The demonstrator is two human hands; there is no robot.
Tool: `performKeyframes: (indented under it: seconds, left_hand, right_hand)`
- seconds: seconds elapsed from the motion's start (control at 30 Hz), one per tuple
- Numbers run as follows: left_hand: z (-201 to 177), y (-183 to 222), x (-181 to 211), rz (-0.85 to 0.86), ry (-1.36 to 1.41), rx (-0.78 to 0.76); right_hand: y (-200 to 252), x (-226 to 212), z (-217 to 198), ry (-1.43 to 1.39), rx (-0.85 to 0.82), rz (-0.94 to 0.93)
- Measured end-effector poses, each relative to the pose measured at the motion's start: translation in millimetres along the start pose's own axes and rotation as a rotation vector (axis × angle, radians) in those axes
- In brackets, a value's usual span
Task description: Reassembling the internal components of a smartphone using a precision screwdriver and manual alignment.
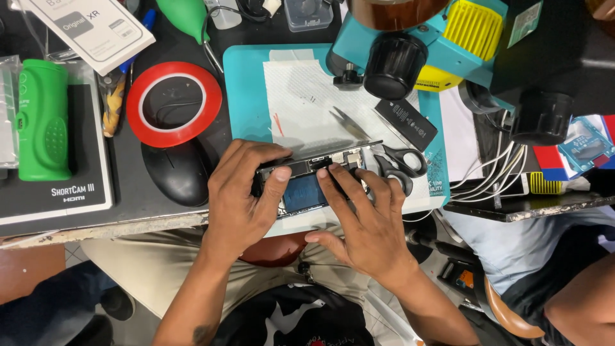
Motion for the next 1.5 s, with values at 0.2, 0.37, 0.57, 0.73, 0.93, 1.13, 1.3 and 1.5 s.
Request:
performKeyframes:
  seconds: [0.2,0.37,0.57,0.73,0.93,1.13,1.3,1.5]
  left_hand:
    - [0.4,-0.1,-0.1,0.007,-0.007,-0.007]
    - [-0.2,-0.7,1.0,0.008,-0.006,0.0]
    - [0.2,0.1,0.3,0.012,-0.006,-0.005]
    - [-0.1,0.3,0.6,0.012,-0.013,-0.006]
    - [-0.1,0.7,-0.9,0.006,-0.015,-0.002]
    - [-0.6,0.9,-0.8,0.004,-0.008,-0.001]
    - [-0.2,0.2,-1.2,-0.002,-0.006,-0.001]
    - [0.5,0.7,-1.8,-0.007,-0.007,-0.002]
  right_hand:
    - [2.3,-1.2,4.1,-0.007,0.006,0.034]
    - [5.8,-0.7,5.1,-0.046,0.064,0.049]
    - [2.3,-0.4,4.5,-0.031,0.019,0.04]
    - [1.5,-1.1,5.6,-0.029,0.002,0.044]
    - [0.8,-1.3,6.5,-0.026,-0.002,0.053]
    - [0.5,-1.7,7.7,-0.014,-0.006,0.059]
    - [0.8,-1.0,9.1,-0.02,-0.008,0.063]
    - [0.6,-1.2,9.0,-0.017,-0.003,0.071]
Point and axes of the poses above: each hand's wrist, its own y-axis away from the middle knuckle, its own z-axis out of the palm, x = y × z, the point moved 4 cm from there along -y, towards the middle knuckle, and after that the axes turned 15 degrees about -z, right-handed, at the moved point
